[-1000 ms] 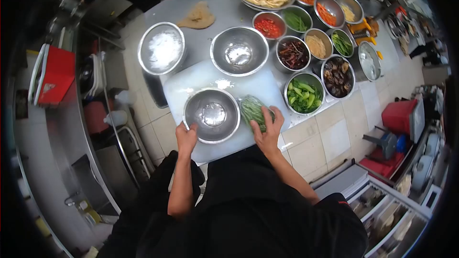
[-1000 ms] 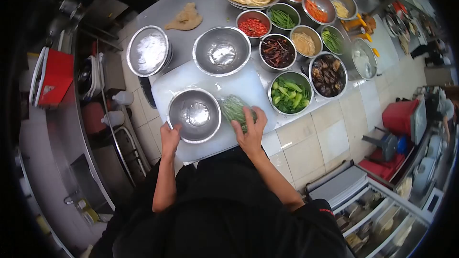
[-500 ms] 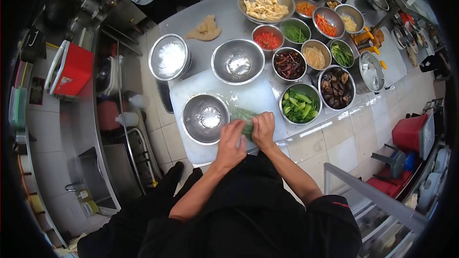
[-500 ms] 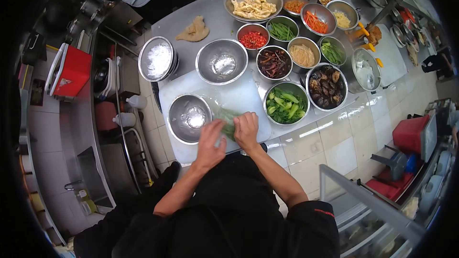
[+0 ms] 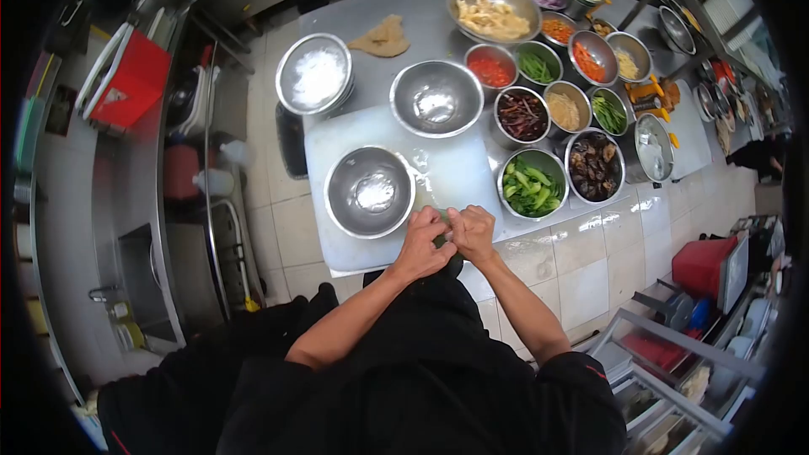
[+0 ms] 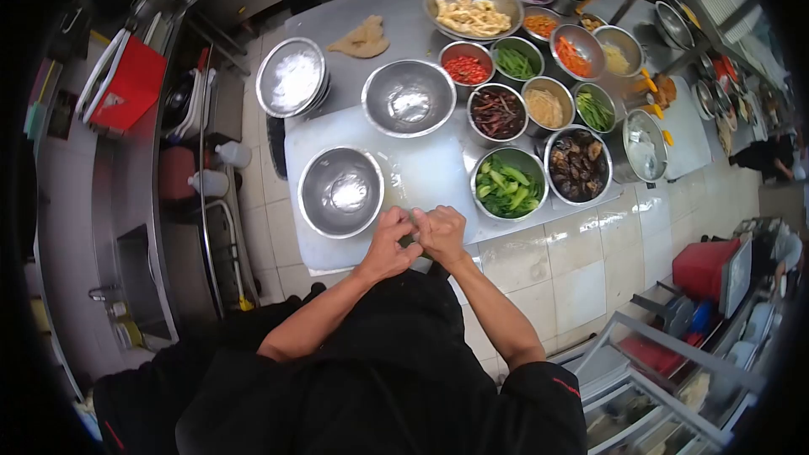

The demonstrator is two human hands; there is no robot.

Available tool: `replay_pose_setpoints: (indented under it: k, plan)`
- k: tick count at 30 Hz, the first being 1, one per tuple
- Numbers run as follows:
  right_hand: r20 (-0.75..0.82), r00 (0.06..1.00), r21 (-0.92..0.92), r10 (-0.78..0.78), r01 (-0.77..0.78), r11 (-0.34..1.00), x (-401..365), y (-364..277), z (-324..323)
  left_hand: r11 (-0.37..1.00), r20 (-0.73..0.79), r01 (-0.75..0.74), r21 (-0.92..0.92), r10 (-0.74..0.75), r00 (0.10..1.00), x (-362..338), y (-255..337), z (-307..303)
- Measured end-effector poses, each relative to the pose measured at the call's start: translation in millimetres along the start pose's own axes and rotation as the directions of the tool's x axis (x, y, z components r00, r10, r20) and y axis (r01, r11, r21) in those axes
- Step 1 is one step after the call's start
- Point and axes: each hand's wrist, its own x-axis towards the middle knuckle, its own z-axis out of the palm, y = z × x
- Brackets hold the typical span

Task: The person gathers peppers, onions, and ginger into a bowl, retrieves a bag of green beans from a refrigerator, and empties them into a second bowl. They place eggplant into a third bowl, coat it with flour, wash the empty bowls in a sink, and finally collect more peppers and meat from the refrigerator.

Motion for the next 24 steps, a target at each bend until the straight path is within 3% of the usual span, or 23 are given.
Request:
replay_pose_setpoints:
  k: [2, 3, 6, 7, 8, 9, 10, 11, 13, 15, 16, 17, 18, 19, 21, 24]
  plan:
    - [0.075, 0.997, 0.012, -0.005, 0.004, 1.000, -3.6, -12.1, -5.2, 0.997, 0.133, -0.039, 0.066, 0.030, 0.991, -4.3, -0.2, -7.0]
    - [0.130, 0.991, 0.013, -0.014, 0.013, 1.000, -3.7, -18.0, -9.2, 0.998, 0.122, -0.033, 0.060, 0.025, 0.992, -9.6, 2.4, -12.6]
    - [0.320, 0.946, 0.257, 0.052, -0.139, 0.956, -12.8, -49.5, -19.4, 0.975, 0.362, 0.094, 0.200, -0.162, 0.918, -21.6, 35.7, -54.0]
    - [0.371, 0.927, 0.354, 0.062, -0.203, 0.913, -6.0, -66.3, -26.0, 0.976, 0.352, 0.095, 0.195, -0.160, 0.922, -24.8, 34.4, -66.3]
    - [0.375, 0.926, 0.352, 0.053, -0.195, 0.915, -0.8, -79.5, -30.0, 0.996, 0.284, 0.084, 0.005, -0.082, 0.955, -29.4, 30.8, -79.3]
    - [0.478, 0.868, 0.449, 0.134, -0.373, 0.812, 4.7, -92.2, -33.2, 0.982, 0.203, 0.052, -0.182, -0.014, 0.979, -31.7, 29.5, -90.2]
    - [0.584, 0.789, 0.511, 0.192, -0.541, 0.668, 10.8, -104.6, -38.0, 0.982, 0.199, 0.045, -0.182, -0.008, 0.980, -30.9, 35.1, -100.5]
    - [0.581, 0.792, 0.510, 0.189, -0.535, 0.674, 23.9, -115.8, -45.3, 0.973, 0.156, -0.016, -0.231, 0.053, 0.986, -28.5, 44.7, -112.1]
    - [0.724, 0.687, 0.455, 0.061, -0.543, 0.705, 58.2, -133.3, -57.7, 0.957, 0.101, -0.087, -0.276, 0.119, 0.988, -23.9, 57.0, -132.6]
    - [0.715, 0.698, 0.475, 0.036, -0.524, 0.707, 74.0, -146.4, -59.7, 0.925, 0.170, -0.137, -0.354, 0.207, 0.963, -23.4, 60.8, -149.3]
    - [0.702, 0.701, 0.415, -0.127, -0.258, 0.872, 83.3, -149.8, -62.0, 0.926, 0.164, -0.141, -0.351, 0.209, 0.964, -24.9, 58.3, -156.6]
    - [0.702, 0.653, 0.339, -0.283, 0.043, 0.940, 88.5, -151.9, -61.7, 0.924, 0.277, -0.098, -0.369, 0.211, 0.938, -26.8, 55.2, -164.1]
    - [0.717, 0.628, 0.354, -0.303, 0.046, 0.934, 88.4, -151.9, -57.6, 0.923, 0.389, -0.052, -0.382, 0.212, 0.897, -29.1, 52.7, -170.4]
    - [0.717, 0.628, 0.355, -0.303, 0.045, 0.934, 90.0, -153.8, -56.6, 0.923, 0.389, -0.051, -0.382, 0.210, 0.897, -32.3, 53.5, -176.4]
    - [0.740, 0.522, 0.377, -0.424, 0.201, 0.904, 95.4, -155.3, -57.4, 0.986, 0.453, -0.150, -0.078, 0.170, 0.875, -38.4, 59.2, -188.1]
    - [0.740, 0.483, 0.463, -0.469, 0.140, 0.875, 102.2, -152.9, -56.2, 0.956, 0.484, -0.285, 0.069, 0.218, 0.848, -38.4, 62.1, -200.9]
